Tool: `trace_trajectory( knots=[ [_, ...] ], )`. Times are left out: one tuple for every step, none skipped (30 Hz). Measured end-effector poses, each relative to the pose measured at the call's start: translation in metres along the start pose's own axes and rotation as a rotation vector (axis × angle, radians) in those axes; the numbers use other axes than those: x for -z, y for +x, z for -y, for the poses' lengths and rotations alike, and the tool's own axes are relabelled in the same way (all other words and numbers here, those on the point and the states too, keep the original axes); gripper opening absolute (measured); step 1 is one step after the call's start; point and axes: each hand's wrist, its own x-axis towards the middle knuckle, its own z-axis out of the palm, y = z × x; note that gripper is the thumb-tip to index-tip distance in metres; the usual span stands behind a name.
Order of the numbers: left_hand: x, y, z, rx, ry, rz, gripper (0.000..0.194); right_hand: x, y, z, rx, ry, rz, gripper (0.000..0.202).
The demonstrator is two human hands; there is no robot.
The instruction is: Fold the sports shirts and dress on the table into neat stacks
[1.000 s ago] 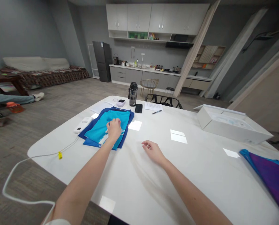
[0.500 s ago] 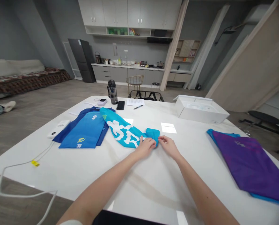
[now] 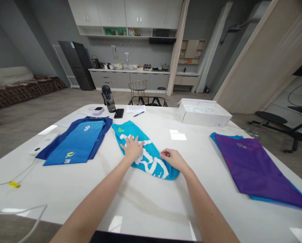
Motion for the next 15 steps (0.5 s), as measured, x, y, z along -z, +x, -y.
trace_trajectory(
  knots=[
    [-0.006,0.008,0.002,0.011,0.023,0.05,0.063,0.0,-0.004,0.003,0.002,-0.043,0.03,0.026],
    [-0.012,0.013,0.002,-0.006,0.04,0.088,0.065,0.0,-0.008,0.005,0.004,-0.083,0.064,0.027],
    [-0.019,0.016,0.0,-0.043,0.056,0.11,0.066,0.0,-0.012,0.008,0.007,-0.119,0.096,0.027],
    [-0.025,0.018,-0.005,-0.093,0.07,0.119,0.067,0.0,-0.016,0.01,0.007,-0.147,0.124,0.028],
    [-0.031,0.019,-0.011,-0.148,0.079,0.123,0.067,0.0,-0.019,0.012,0.003,-0.167,0.147,0.028],
    [-0.036,0.019,-0.019,-0.202,0.083,0.13,0.066,0.0,-0.021,0.013,-0.006,-0.178,0.168,0.028],
    [-0.04,0.02,-0.027,-0.251,0.083,0.141,0.066,-0.001,-0.022,0.014,-0.018,-0.182,0.187,0.027],
    [-0.044,0.021,-0.036,-0.293,0.082,0.157,0.065,-0.001,-0.023,0.015,-0.03,-0.179,0.202,0.026],
    [-0.048,0.023,-0.044,-0.329,0.081,0.177,0.065,-0.002,-0.023,0.015,-0.042,-0.171,0.214,0.023],
    [-0.051,0.026,-0.053,-0.361,0.079,0.199,0.065,-0.003,-0.023,0.015,-0.051,-0.158,0.224,0.02],
    [-0.054,0.029,-0.06,-0.391,0.077,0.22,0.064,-0.004,-0.022,0.015,-0.053,-0.144,0.228,0.017],
    [-0.057,0.034,-0.067,-0.422,0.075,0.24,0.064,-0.005,-0.022,0.015,-0.048,-0.13,0.226,0.013],
    [-0.059,0.038,-0.074,-0.453,0.073,0.257,0.063,-0.006,-0.021,0.014,-0.034,-0.115,0.218,0.009],
    [-0.062,0.043,-0.08,-0.484,0.071,0.271,0.062,-0.006,-0.02,0.014,-0.018,-0.102,0.204,0.006],
    [-0.064,0.048,-0.085,-0.515,0.069,0.284,0.061,-0.006,-0.02,0.014,-0.005,-0.089,0.189,0.005]
  ],
)
